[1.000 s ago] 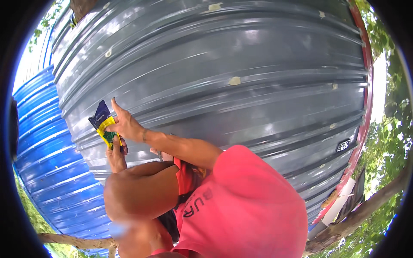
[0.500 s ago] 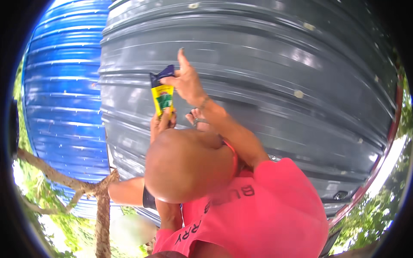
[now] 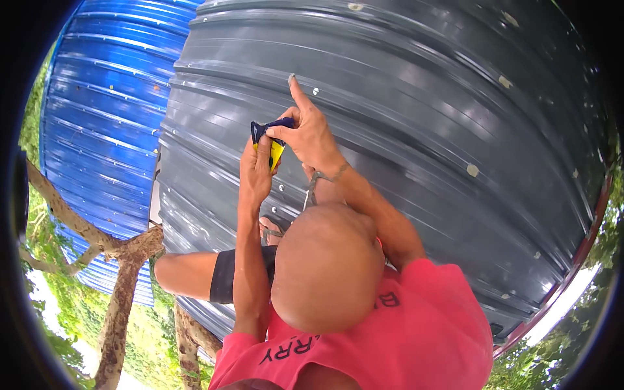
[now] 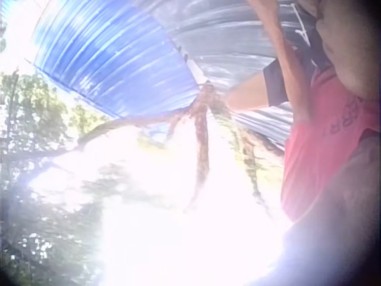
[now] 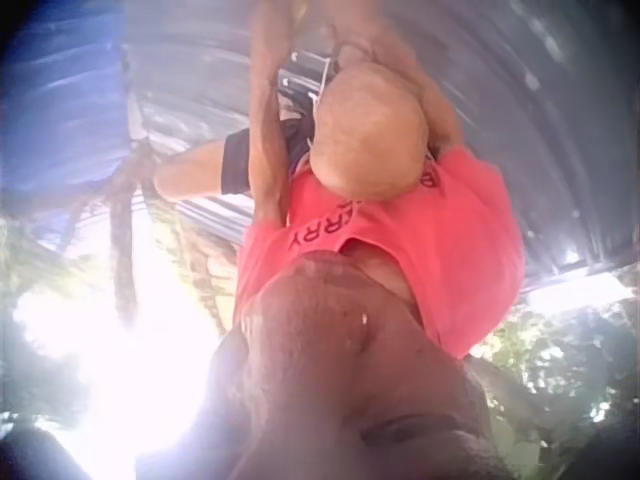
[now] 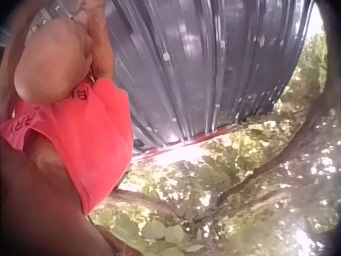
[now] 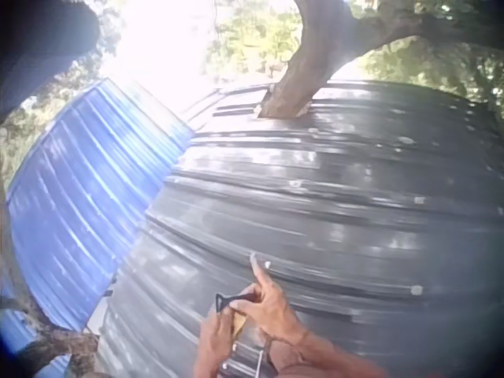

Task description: The person applies a sealant from a packet onto the heads of screws on a corrugated metal roof, using their fingers to spread the substance over each screw head.

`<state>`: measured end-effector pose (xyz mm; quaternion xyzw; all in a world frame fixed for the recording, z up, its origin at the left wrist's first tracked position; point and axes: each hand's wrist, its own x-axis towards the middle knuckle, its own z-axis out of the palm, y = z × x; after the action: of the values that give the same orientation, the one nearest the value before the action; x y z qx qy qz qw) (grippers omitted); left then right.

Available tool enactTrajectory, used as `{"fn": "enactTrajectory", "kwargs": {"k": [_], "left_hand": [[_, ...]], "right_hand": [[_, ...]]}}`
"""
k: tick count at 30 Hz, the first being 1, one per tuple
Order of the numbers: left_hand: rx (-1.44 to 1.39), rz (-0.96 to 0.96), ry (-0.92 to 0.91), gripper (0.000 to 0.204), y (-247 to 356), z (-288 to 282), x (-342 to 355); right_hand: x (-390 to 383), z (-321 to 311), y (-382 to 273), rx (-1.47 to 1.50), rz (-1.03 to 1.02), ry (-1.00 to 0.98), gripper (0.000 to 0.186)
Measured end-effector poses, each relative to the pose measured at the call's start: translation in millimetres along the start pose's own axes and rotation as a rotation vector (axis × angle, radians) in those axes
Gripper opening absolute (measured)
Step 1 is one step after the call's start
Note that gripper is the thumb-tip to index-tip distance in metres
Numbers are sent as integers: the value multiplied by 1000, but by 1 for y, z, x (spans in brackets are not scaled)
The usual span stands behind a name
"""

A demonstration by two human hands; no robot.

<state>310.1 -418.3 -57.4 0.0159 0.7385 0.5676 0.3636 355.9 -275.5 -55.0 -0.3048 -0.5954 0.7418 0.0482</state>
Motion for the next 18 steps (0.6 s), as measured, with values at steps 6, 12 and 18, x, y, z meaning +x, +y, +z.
{"fn": "enactTrajectory", "kwargs": {"k": [6,12,18], "left_hand": [[418,135,161,28,14,6,-5],[456,184,104,29,7,1,-4],[356,129,62,32,20,-8,-11]], "right_hand": [[1,12,0,-27,1,67,88],[2,-3,6,97,-8,-159,66],[4,-17,1,167,161,-258,43]]}}
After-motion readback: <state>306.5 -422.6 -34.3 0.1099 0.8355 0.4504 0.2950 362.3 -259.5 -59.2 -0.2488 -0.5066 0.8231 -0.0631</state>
